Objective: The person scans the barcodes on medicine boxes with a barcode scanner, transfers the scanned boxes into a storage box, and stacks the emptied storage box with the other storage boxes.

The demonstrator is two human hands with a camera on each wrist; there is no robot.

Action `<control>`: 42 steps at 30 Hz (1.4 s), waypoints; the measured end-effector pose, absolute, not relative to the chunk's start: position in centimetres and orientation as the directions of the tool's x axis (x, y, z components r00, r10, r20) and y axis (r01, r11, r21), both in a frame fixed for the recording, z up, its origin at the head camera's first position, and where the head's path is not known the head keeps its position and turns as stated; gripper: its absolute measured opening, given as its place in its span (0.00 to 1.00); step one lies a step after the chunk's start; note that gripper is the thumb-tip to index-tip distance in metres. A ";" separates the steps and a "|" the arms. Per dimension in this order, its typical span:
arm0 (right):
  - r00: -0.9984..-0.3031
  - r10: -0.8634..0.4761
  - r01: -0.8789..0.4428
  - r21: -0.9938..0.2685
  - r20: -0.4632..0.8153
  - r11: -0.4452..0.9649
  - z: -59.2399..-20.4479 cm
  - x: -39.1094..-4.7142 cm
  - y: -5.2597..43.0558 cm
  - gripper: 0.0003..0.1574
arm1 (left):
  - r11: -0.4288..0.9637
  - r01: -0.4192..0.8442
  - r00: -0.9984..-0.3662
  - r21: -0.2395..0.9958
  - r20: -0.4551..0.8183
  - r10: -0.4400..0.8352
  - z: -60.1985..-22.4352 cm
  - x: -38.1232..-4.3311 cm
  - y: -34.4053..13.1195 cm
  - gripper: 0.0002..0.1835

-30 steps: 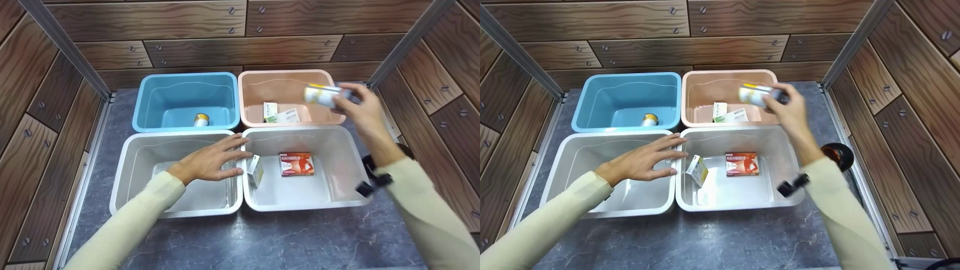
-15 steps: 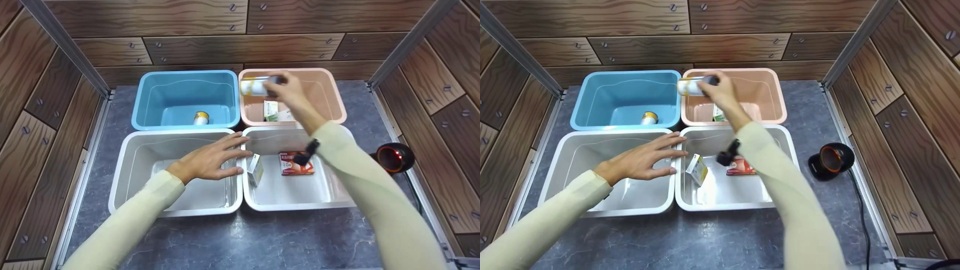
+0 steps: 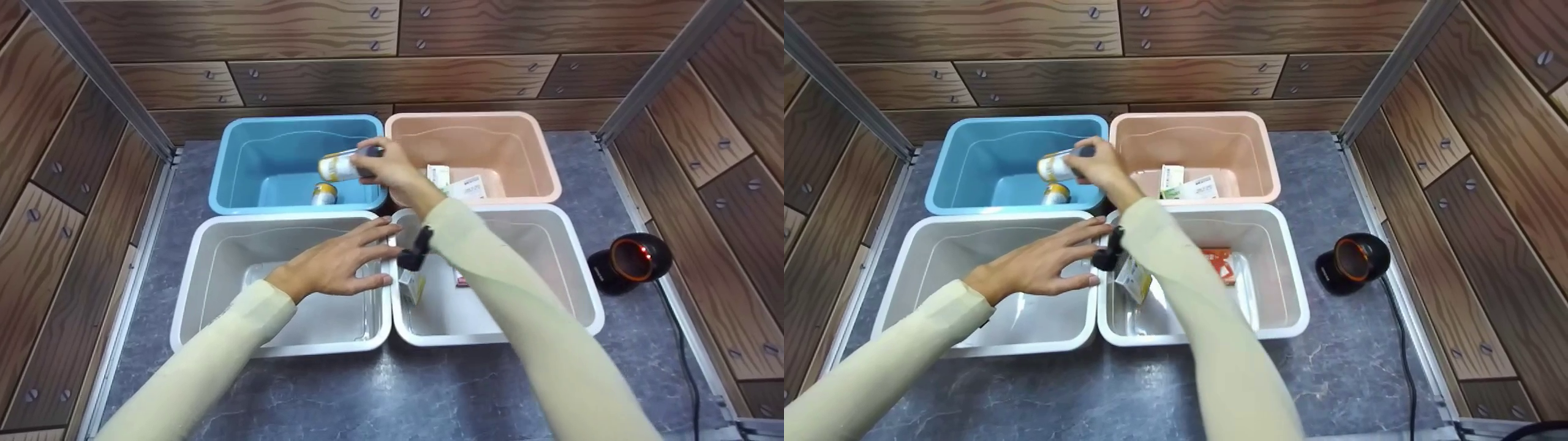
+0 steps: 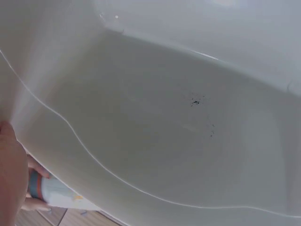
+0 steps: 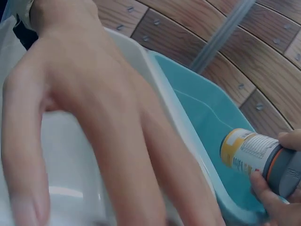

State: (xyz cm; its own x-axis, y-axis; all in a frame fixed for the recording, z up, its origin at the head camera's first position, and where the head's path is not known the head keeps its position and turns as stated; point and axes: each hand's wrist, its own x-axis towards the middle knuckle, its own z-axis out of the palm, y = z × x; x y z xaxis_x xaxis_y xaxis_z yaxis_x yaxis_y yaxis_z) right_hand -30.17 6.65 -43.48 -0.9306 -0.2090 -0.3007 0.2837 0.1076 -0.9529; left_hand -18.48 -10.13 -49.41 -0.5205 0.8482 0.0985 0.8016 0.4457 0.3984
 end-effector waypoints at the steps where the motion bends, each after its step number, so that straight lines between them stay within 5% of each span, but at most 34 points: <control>1: -0.925 -0.223 0.288 -0.951 -0.306 0.111 -43.6 -30.1 6.0 0.30 | 0.445 0.805 -0.520 0.393 0.104 0.848 -49.4 -18.5 -10.2 0.33; 17: -0.884 -0.180 0.339 -0.857 -0.431 0.388 -44.7 -30.1 2.7 0.36 | 0.435 0.781 -0.535 0.449 0.121 0.836 -49.6 -18.5 -9.9 0.34; 22: -0.910 -0.128 0.328 -0.874 -0.394 0.358 -44.9 -30.1 2.6 0.36 | 0.447 0.776 -0.541 0.444 0.106 0.834 -49.6 -18.5 -9.9 0.34; 27: -0.927 -0.217 0.261 -0.940 -0.307 0.219 -45.5 -29.8 3.4 0.29 | 0.447 0.802 -0.522 0.398 0.102 0.847 -49.6 -18.5 -10.0 0.32; 33: -0.923 -0.345 0.152 -0.985 -0.172 0.085 -45.1 -28.8 6.8 0.21 | 0.442 0.796 -0.523 0.413 0.100 0.847 -49.6 -18.4 -10.1 0.32; 42: -0.852 -0.495 0.029 -0.960 -0.168 0.277 -43.8 -25.9 16.9 0.27 | 0.452 0.793 -0.529 0.408 0.094 0.843 -49.4 -18.2 -10.1 0.32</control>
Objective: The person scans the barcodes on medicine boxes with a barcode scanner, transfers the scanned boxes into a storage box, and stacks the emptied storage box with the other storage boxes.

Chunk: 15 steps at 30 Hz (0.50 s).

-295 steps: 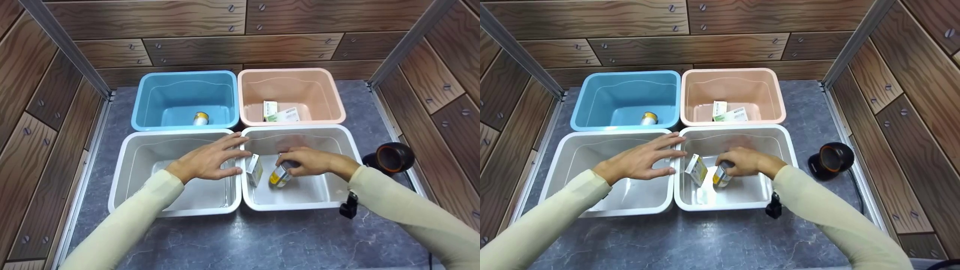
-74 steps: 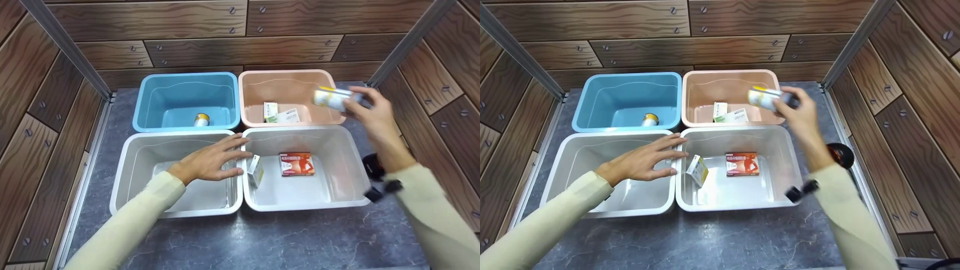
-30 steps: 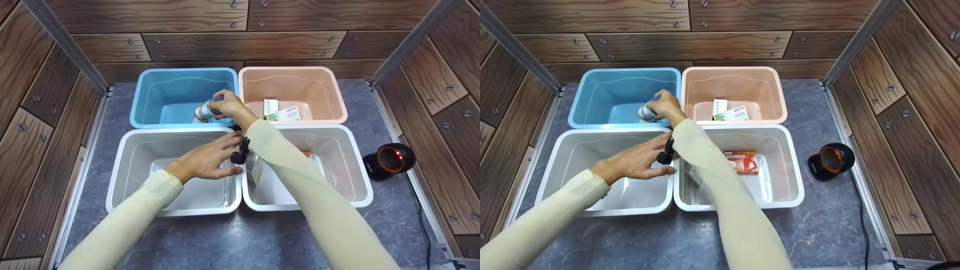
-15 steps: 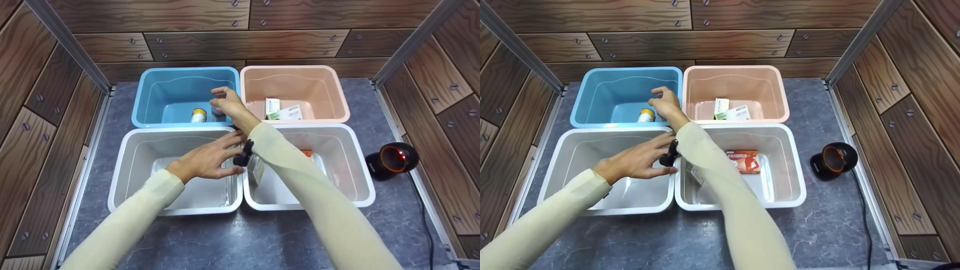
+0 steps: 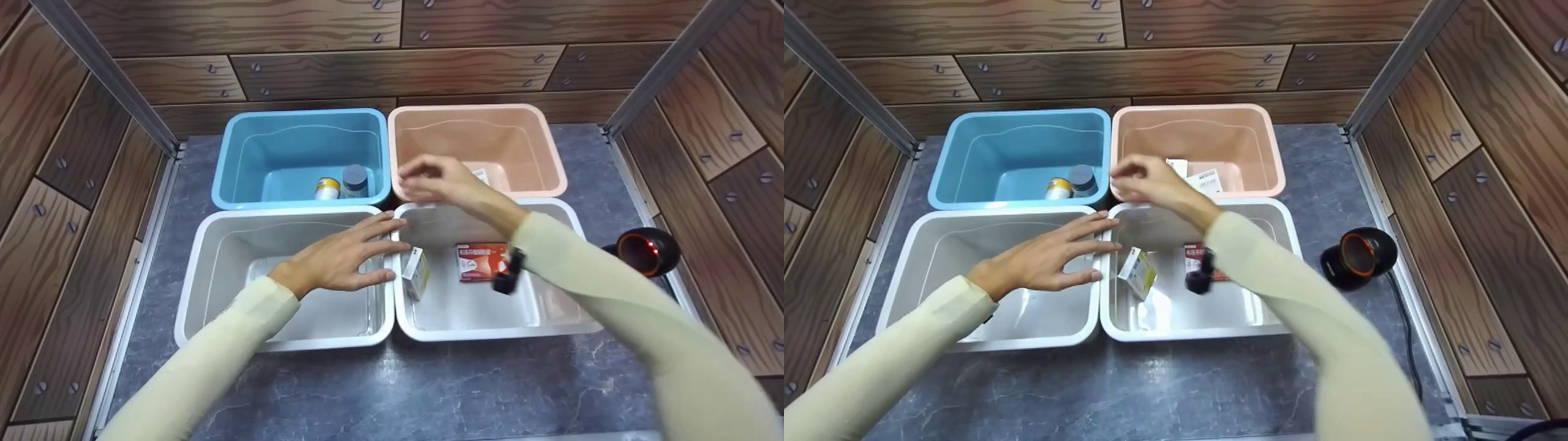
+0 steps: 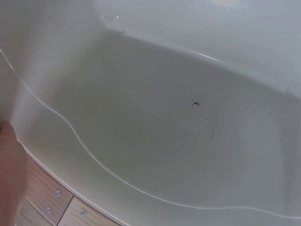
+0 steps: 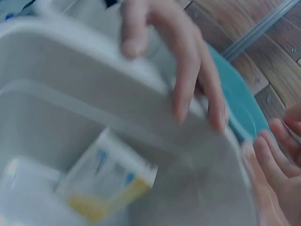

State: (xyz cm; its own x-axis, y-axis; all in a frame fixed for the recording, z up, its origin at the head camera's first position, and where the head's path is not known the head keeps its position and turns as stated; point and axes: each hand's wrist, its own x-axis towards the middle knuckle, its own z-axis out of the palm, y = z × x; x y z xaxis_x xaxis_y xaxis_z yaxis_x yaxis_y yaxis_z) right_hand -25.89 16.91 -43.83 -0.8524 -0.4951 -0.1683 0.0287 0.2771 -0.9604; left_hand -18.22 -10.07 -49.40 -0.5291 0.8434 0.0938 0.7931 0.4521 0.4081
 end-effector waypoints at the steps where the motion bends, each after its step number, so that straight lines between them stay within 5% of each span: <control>1: -0.838 -0.517 0.014 -0.954 -0.175 0.301 -43.9 -25.5 17.9 0.27 | 0.452 0.792 -0.530 0.409 0.094 0.843 -49.4 -18.2 -10.0 0.32; 8: -0.776 -0.608 -0.051 -0.944 -0.168 0.325 -46.3 -23.1 21.1 0.21 | 0.468 0.784 -0.538 0.407 0.069 0.840 -49.3 -18.2 -10.0 0.32; 15: -0.690 -0.703 -0.269 -0.842 -0.170 0.468 -48.6 -21.8 19.9 0.20 | 0.468 0.786 -0.538 0.403 0.072 0.840 -49.3 -18.3 -9.9 0.32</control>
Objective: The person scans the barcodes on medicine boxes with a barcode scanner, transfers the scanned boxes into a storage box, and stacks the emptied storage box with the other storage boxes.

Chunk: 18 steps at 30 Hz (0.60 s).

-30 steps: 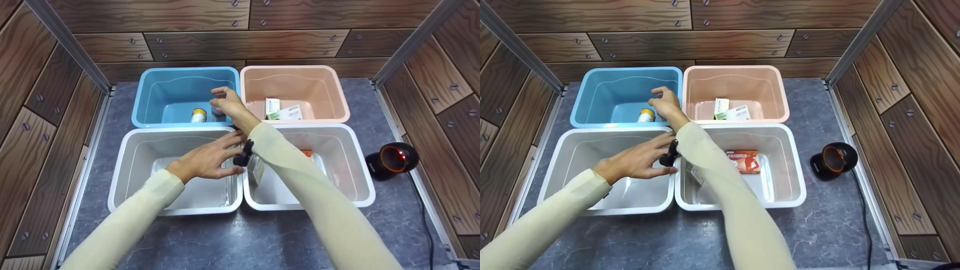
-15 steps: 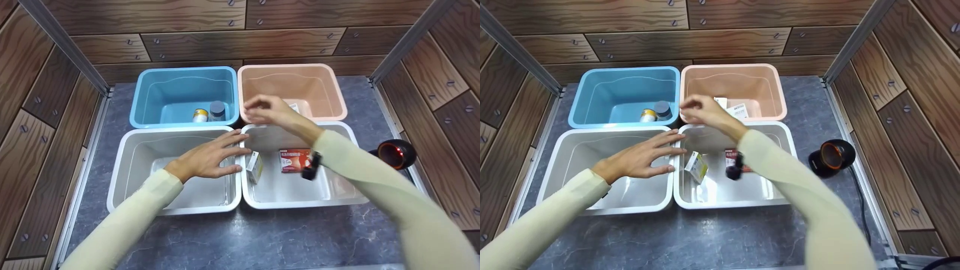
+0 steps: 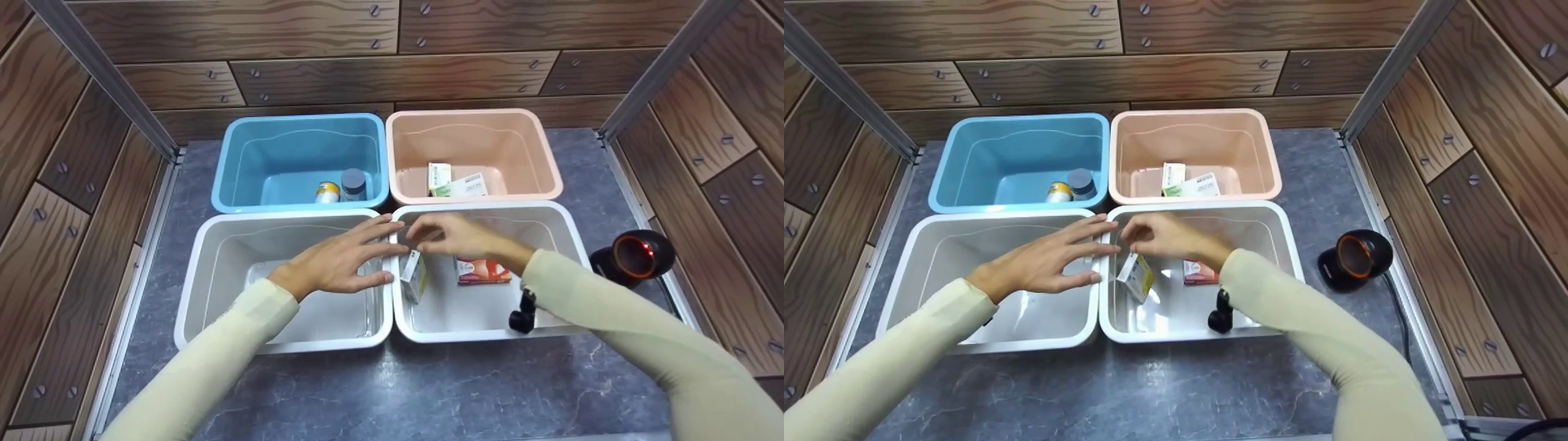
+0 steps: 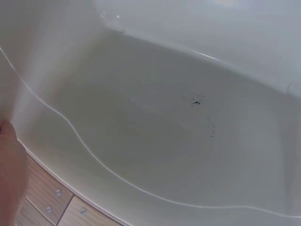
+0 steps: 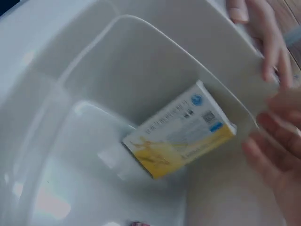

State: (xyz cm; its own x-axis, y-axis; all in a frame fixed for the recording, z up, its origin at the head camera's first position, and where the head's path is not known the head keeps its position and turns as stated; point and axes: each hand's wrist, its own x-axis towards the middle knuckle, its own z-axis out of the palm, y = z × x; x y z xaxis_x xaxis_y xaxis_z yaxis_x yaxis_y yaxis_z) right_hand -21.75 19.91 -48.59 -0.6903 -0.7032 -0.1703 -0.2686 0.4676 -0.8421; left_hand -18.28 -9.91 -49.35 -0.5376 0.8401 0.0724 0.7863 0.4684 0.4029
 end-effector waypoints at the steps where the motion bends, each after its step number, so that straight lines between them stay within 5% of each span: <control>1: -0.673 -0.718 -0.305 -0.819 -0.175 0.486 -48.9 -21.7 19.6 0.21 | 0.470 0.786 -0.538 0.401 0.072 0.840 -49.4 -18.3 -9.9 0.32; 12: -0.504 -0.836 -0.645 -0.549 -0.218 0.532 -49.9 -20.5 18.5 0.19 | 0.461 0.785 -0.538 0.413 0.087 0.838 -49.3 -18.1 -9.9 0.31; 18: -0.533 -0.832 -0.698 -0.474 -0.156 0.536 -48.4 -20.1 20.5 0.09 | 0.470 0.780 -0.546 0.412 0.082 0.834 -49.4 -18.2 -10.0 0.31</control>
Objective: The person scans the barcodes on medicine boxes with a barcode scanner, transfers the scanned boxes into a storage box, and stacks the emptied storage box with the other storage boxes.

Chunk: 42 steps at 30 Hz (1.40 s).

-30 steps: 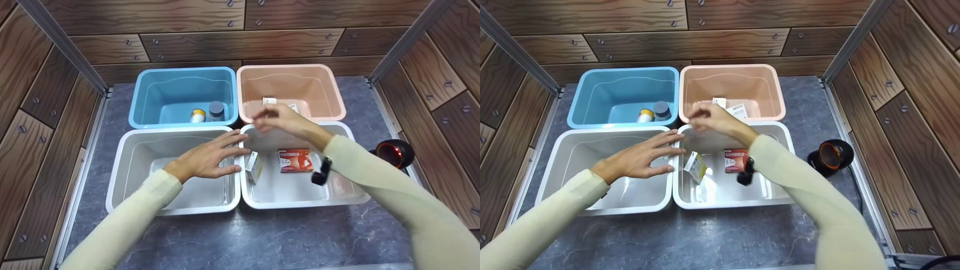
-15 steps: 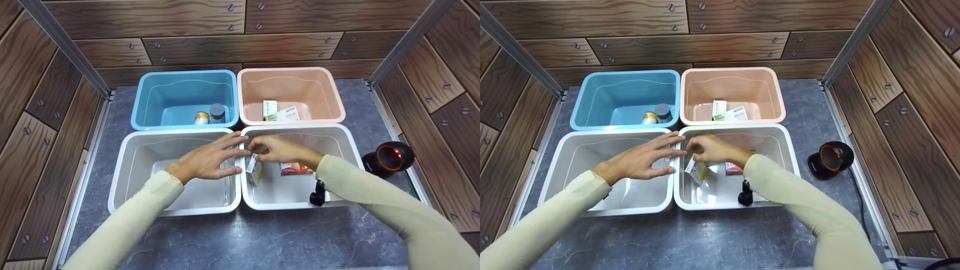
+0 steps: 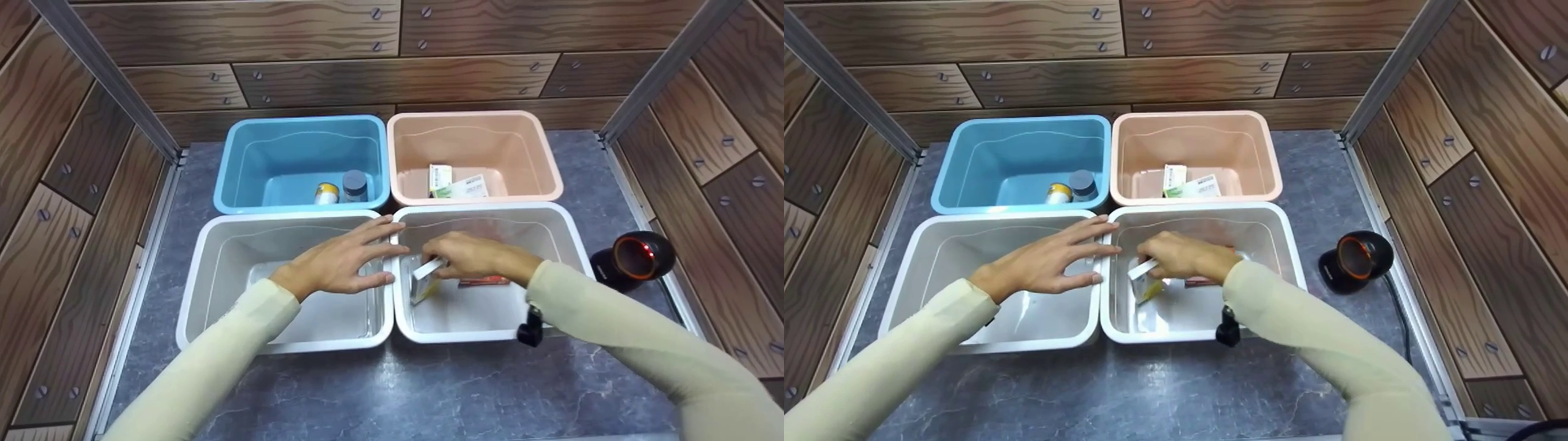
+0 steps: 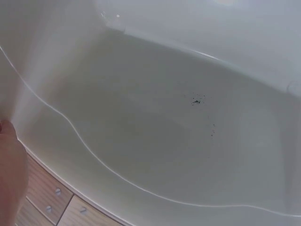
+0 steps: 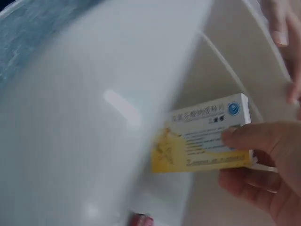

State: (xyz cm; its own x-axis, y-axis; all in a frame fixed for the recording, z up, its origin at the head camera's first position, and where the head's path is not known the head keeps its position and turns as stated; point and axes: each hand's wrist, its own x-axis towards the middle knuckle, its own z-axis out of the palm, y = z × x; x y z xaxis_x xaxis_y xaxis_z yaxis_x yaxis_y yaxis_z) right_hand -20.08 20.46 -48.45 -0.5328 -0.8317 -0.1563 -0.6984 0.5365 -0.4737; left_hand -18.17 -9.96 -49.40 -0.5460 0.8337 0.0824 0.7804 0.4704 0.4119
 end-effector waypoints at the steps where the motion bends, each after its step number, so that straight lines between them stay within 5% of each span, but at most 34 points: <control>1: -0.549 -0.823 -0.697 -0.465 -0.144 0.546 -48.1 -20.0 21.0 0.09 | 0.472 0.780 -0.547 0.411 0.081 0.833 -49.4 -18.2 -10.0 0.32; 11: -0.702 -0.706 -0.510 -0.625 -0.095 0.591 -44.2 -18.4 27.5 0.23 | 0.476 0.780 -0.548 0.407 0.073 0.834 -49.4 -18.1 -9.9 0.33; 22: -0.887 -0.438 -0.414 -0.673 0.147 0.613 -42.9 -15.0 33.3 0.16 | 0.475 0.777 -0.547 0.413 0.069 0.834 -49.6 -18.1 -9.9 0.32; 32: -0.952 -0.216 -0.303 -0.761 0.216 0.573 -44.2 -12.2 39.0 0.33 | 0.484 0.772 -0.554 0.413 0.061 0.831 -49.4 -18.2 -10.0 0.33; 38: -0.986 0.110 -0.076 -0.926 0.125 0.370 -46.1 -10.8 43.1 0.26 | 0.481 0.772 -0.553 0.416 0.066 0.831 -49.4 -18.2 -9.9 0.33; 42: -0.966 0.256 0.034 -0.998 -0.048 -0.059 -47.5 -9.9 45.3 0.19 | 0.477 0.774 -0.550 0.416 0.070 0.832 -49.5 -18.2 -10.0 0.33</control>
